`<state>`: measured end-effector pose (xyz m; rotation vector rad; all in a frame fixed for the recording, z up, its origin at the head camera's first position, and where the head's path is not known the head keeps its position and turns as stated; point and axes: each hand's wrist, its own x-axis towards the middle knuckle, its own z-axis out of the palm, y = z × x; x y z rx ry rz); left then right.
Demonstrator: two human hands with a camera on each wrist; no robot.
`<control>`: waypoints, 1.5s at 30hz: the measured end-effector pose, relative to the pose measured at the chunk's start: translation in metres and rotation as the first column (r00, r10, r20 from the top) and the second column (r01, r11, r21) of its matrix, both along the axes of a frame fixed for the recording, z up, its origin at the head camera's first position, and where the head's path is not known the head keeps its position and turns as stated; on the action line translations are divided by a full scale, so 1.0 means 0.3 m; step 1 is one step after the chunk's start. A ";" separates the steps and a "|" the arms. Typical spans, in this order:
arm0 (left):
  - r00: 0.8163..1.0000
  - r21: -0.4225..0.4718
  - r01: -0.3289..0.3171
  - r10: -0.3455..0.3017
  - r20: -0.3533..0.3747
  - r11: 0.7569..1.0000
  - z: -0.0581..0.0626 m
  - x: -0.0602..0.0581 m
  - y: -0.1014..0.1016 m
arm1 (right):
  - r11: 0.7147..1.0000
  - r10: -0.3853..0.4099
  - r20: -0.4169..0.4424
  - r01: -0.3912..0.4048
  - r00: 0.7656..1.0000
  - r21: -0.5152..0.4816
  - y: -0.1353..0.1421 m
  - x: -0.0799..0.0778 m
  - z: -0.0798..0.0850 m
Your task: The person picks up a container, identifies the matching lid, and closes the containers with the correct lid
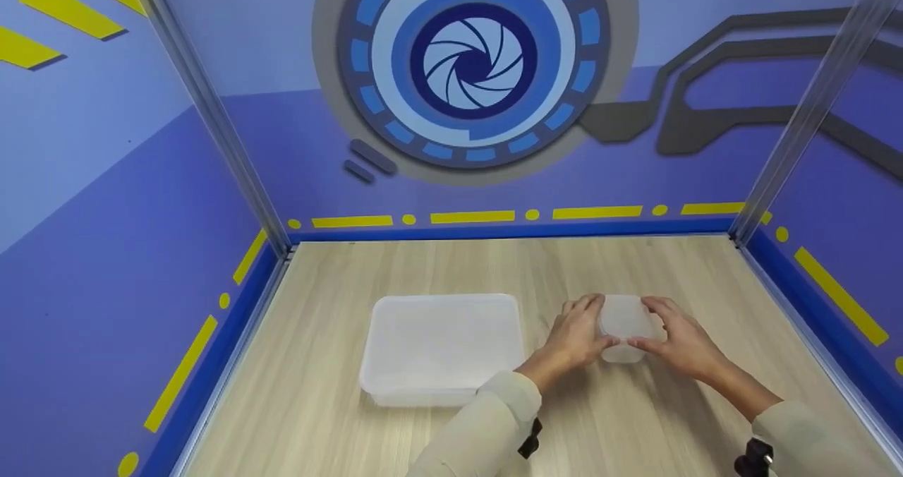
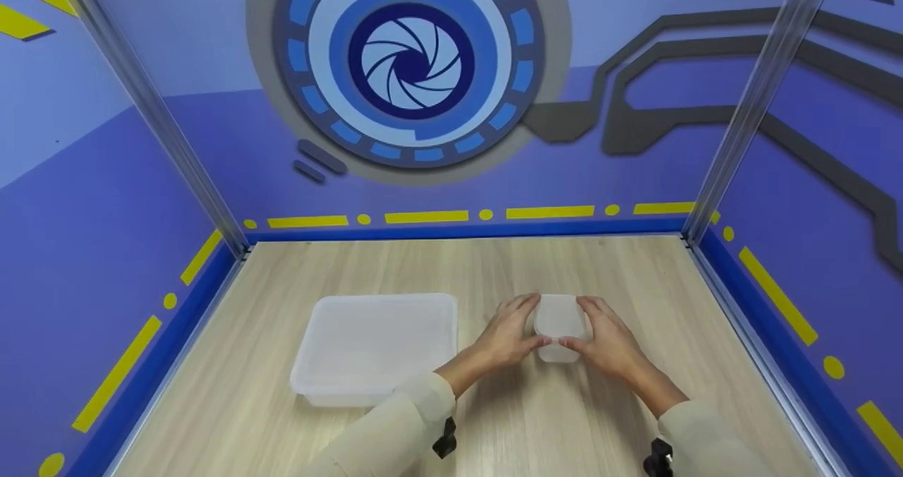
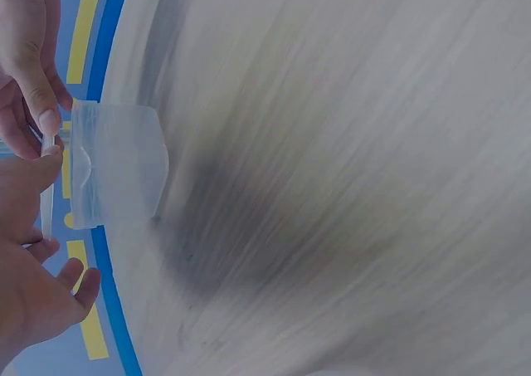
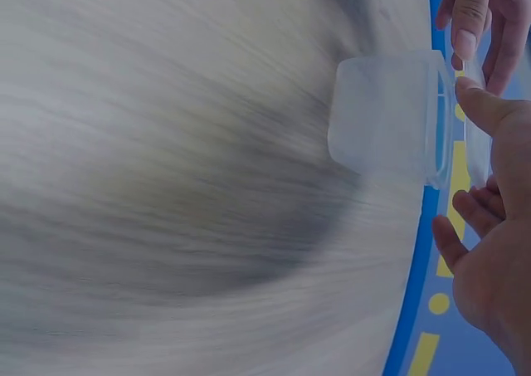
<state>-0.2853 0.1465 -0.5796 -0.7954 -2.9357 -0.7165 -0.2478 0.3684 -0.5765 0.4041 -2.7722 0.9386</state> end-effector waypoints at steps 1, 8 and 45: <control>1.000 0.002 -0.003 0.003 0.004 1.000 -0.005 0.001 0.004 | 1.000 0.001 0.001 -0.001 1.000 0.002 0.003 0.001 -0.005; 0.999 0.046 -0.004 0.002 0.037 0.999 -0.031 0.002 0.018 | 1.000 0.014 0.016 -0.014 1.000 0.004 0.019 0.000 -0.029; 0.996 -0.123 -0.043 0.052 0.070 0.992 0.012 0.006 0.032 | 0.986 0.012 0.152 -0.037 0.988 0.160 -0.027 0.013 0.026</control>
